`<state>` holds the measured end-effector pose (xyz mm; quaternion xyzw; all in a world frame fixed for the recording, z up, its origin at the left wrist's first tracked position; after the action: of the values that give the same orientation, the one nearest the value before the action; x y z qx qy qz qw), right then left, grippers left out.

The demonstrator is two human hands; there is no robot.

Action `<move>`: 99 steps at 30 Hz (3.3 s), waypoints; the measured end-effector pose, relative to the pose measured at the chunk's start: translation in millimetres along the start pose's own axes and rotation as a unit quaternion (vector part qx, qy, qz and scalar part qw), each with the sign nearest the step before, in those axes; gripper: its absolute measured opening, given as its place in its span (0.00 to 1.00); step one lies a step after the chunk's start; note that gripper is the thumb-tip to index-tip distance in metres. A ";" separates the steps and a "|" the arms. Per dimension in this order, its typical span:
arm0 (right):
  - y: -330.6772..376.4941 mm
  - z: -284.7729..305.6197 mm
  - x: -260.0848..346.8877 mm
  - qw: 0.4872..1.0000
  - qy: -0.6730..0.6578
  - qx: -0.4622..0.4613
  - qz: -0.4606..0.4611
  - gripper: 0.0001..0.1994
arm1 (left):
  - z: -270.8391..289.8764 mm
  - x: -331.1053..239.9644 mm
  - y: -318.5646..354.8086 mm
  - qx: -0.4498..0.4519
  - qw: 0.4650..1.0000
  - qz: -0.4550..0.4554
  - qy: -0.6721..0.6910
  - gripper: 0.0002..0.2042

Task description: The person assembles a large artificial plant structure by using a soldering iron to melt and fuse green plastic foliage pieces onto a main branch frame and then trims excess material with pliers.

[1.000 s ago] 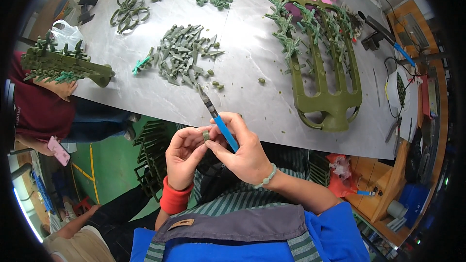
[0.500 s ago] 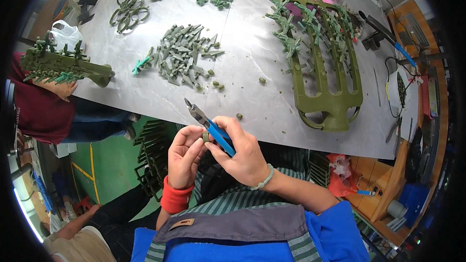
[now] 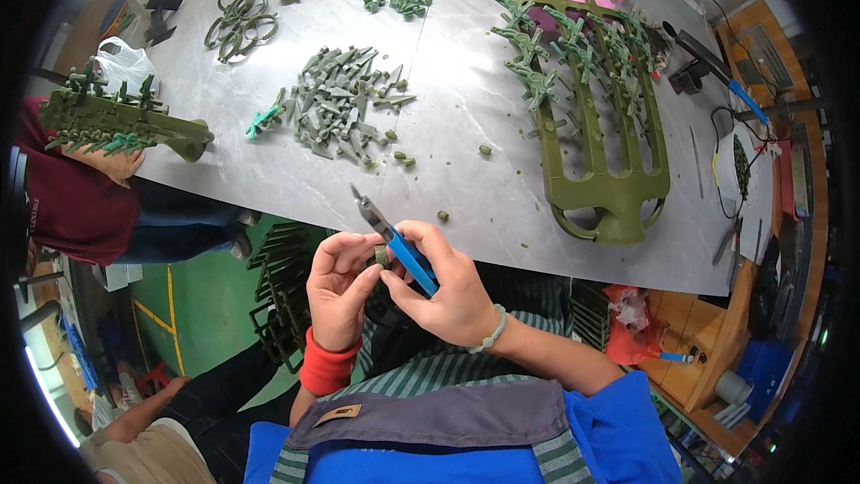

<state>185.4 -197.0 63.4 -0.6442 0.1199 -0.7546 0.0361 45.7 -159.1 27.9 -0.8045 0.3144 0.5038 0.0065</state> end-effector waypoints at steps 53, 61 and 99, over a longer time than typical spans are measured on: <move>3.5 9.3 -7.3 0.992 0.079 -0.074 0.069 0.19 | 1.9 9.5 0.8 0.023 0.993 0.075 0.091 0.20; 2.1 6.2 -1.3 0.992 0.066 -0.062 0.089 0.20 | 6.2 12.2 -1.2 0.025 0.997 0.041 0.064 0.22; 4.6 0.4 -2.1 0.992 0.062 -0.020 0.108 0.20 | 8.3 6.7 1.1 0.003 0.999 0.025 0.032 0.24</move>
<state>185.6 -201.1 60.4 -0.5800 0.2058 -0.7822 0.0969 40.4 -160.7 18.7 -0.8120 0.3359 0.4772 -0.0136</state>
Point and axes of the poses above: each hand's wrist, its own y-axis away from the middle knuckle, its own z-axis out of the back of the hand, x = y × z, the point moved 7 cm from there along -y, towards the middle knuckle, and after that the axes turned 13 degrees about z, right-handed, at the moved point
